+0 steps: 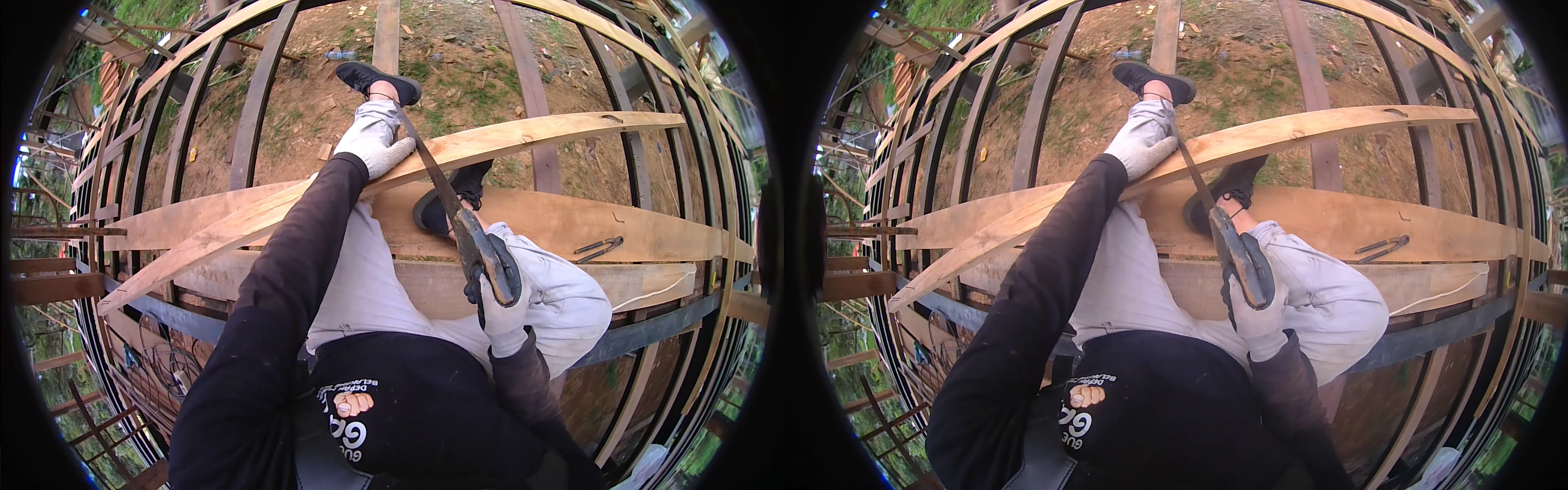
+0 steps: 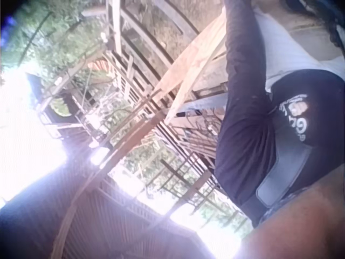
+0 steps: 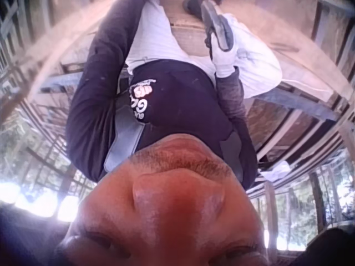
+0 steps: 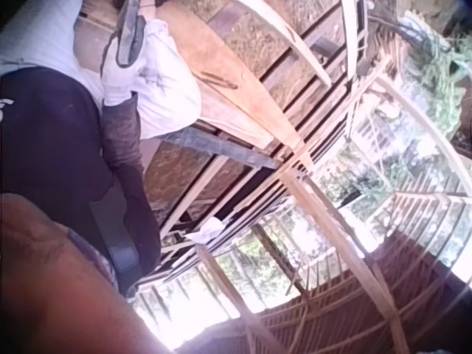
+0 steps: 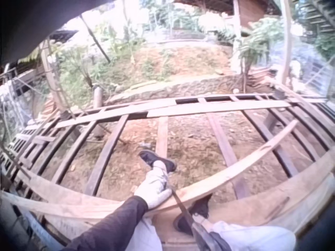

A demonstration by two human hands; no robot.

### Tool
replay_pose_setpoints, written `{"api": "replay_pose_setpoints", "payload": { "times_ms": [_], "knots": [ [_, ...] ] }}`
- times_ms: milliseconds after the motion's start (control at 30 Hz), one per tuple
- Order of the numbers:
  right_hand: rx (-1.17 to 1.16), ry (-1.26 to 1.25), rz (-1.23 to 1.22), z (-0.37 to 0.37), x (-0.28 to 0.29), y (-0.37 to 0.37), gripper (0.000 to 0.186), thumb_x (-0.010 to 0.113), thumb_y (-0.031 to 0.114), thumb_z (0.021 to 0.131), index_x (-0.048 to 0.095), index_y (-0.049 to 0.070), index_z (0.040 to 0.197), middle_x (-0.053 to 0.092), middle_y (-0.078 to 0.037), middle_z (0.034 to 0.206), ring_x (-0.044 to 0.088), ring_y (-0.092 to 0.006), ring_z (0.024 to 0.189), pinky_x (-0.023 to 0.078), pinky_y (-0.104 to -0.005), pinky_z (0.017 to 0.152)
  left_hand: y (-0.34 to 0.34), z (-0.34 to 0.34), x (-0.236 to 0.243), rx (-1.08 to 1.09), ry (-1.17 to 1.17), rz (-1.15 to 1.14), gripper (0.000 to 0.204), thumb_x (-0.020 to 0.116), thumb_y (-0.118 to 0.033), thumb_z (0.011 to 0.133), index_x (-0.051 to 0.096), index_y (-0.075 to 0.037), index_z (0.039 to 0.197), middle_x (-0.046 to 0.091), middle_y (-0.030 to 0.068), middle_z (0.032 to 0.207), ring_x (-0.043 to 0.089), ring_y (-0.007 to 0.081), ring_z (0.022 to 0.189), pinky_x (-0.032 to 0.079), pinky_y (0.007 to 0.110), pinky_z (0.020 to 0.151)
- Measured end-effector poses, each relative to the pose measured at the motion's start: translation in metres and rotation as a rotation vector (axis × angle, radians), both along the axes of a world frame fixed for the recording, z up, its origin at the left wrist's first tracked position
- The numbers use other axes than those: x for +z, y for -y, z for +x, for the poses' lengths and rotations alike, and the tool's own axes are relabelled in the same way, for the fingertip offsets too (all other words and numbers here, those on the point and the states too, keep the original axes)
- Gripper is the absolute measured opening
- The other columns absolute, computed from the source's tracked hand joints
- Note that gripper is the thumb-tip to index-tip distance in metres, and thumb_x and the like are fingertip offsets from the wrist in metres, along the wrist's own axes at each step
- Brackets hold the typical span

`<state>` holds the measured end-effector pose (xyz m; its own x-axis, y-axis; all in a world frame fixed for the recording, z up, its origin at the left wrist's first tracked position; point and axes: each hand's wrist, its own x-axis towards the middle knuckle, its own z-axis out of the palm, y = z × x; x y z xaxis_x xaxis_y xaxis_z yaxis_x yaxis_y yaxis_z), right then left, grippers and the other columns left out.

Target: The person measures a wooden plank using a tape measure, marks it, and then saws through the plank while sitting on a wooden frame.

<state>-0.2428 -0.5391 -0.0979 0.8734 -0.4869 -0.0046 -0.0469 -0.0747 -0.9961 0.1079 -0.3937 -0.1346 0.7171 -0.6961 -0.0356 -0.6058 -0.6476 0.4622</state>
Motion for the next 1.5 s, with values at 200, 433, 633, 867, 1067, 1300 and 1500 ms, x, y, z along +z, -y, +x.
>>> {"api": "replay_pose_setpoints", "payload": {
  "times_ms": [200, 433, 633, 867, 1067, 1300, 1500],
  "knots": [
    [-0.029, -0.005, 0.120, -0.003, 0.010, -0.011, 0.043, 0.059, -0.001, 0.094, 0.050, -0.006, 0.136, 0.065, -0.010, 0.089, 0.061, -0.0127, 0.064, 0.051, -0.0278, 0.056, -0.003, -0.004, 0.003, 0.011, -0.003, 0.006, 0.065, 0.060, -0.053, 0.089, 0.065, 0.004, 0.121, 0.063, 0.0275, 0.125, 0.057, 0.0381, 0.123, 0.042, 0.040, 0.108],
    [-0.009, 0.021, -0.032, 0.021, -0.006, -0.001, 0.039, 0.065, 0.001, 0.091, 0.056, -0.005, 0.128, 0.066, -0.012, 0.105, 0.066, -0.0169, 0.082, 0.055, -0.0299, 0.071, 0.000, -0.011, -0.004, 0.029, 0.120, 0.008, 0.045, 0.056, -0.039, 0.095, 0.068, 0.001, 0.113, 0.064, 0.0246, 0.119, 0.058, 0.0373, 0.117, 0.044, 0.041, 0.102],
    [-0.084, -0.060, -0.190, 0.063, 0.008, -0.010, 0.050, 0.070, 0.007, 0.087, 0.057, -0.005, 0.134, 0.066, -0.018, 0.127, 0.064, -0.0262, 0.116, 0.048, -0.0344, 0.101, -0.006, -0.005, -0.006, -0.005, 0.090, -0.006, 0.044, 0.056, -0.037, 0.094, 0.067, 0.000, 0.116, 0.063, 0.0250, 0.121, 0.057, 0.0384, 0.118, 0.043, 0.041, 0.103],
    [-0.032, -0.101, 0.114, -0.003, 0.011, -0.007, 0.051, 0.069, 0.002, 0.085, 0.056, -0.006, 0.134, 0.068, -0.019, 0.124, 0.068, -0.0226, 0.111, 0.052, -0.0356, 0.098, -0.002, -0.008, 0.014, 0.005, 0.001, -0.003, 0.057, 0.060, -0.049, 0.089, 0.068, 0.004, 0.110, 0.065, 0.0278, 0.117, 0.059, 0.0389, 0.116, 0.045, 0.042, 0.102],
    [-0.036, -0.055, -0.225, 0.084, 0.025, -0.004, 0.049, 0.071, 0.007, 0.087, 0.057, -0.006, 0.132, 0.068, -0.018, 0.123, 0.067, -0.0241, 0.112, 0.050, -0.0344, 0.099, -0.004, -0.012, 0.011, -0.040, 0.081, -0.068, 0.051, 0.060, -0.044, 0.090, 0.066, 0.004, 0.109, 0.064, 0.0272, 0.113, 0.059, 0.0401, 0.112, 0.045, 0.044, 0.100],
    [-0.049, -0.024, -0.193, 0.023, 0.002, -0.017, 0.051, 0.070, 0.006, 0.086, 0.056, -0.005, 0.134, 0.071, -0.016, 0.109, 0.068, -0.0210, 0.100, 0.053, -0.0337, 0.092, -0.008, -0.007, 0.008, -0.039, -0.036, -0.024, 0.052, 0.060, -0.044, 0.091, 0.065, 0.004, 0.112, 0.063, 0.0271, 0.116, 0.057, 0.0407, 0.115, 0.044, 0.044, 0.102],
    [-0.006, 0.013, -0.224, 0.049, 0.008, -0.016, 0.052, 0.070, 0.007, 0.086, 0.056, -0.006, 0.134, 0.072, -0.017, 0.111, 0.071, -0.0251, 0.101, 0.054, -0.0357, 0.091, -0.009, -0.009, 0.007, -0.048, 0.084, 0.042, 0.062, 0.062, -0.044, 0.089, 0.058, 0.004, 0.129, 0.057, 0.0280, 0.134, 0.051, 0.0402, 0.129, 0.039, 0.041, 0.112]
  ]
}}
